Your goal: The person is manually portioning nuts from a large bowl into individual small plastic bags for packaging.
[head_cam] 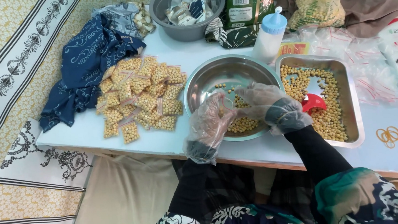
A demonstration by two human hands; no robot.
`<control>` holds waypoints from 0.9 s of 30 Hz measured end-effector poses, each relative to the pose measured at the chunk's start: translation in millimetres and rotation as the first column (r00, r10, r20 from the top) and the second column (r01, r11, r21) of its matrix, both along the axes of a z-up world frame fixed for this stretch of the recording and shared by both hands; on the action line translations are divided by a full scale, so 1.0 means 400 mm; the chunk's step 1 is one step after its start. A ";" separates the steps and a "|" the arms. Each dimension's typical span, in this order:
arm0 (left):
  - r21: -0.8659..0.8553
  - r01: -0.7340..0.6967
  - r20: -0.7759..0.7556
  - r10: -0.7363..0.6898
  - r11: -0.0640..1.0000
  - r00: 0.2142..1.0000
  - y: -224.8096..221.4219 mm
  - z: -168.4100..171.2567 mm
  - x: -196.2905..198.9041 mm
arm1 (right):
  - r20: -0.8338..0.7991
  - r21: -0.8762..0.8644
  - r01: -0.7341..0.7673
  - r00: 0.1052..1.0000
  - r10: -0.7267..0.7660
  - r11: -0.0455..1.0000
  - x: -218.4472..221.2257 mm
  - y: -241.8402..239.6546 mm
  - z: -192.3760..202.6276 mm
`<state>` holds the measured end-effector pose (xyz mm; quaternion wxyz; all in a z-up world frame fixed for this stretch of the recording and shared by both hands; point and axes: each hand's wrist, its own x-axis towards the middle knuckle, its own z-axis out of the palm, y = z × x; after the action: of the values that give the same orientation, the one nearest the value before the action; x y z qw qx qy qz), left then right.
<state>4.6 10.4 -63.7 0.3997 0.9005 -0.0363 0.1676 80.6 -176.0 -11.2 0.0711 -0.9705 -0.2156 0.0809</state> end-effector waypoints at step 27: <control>-0.414 -0.026 -0.104 -0.019 0.910 0.994 -0.023 0.165 -0.101 | -0.206 0.535 0.248 0.965 -0.160 0.807 -0.148 0.060 0.198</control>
<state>-35.7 1.2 2.4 0.5827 0.8028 0.0228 0.1242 21.5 -152.0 67.9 0.3748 -0.9161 -0.1178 0.0796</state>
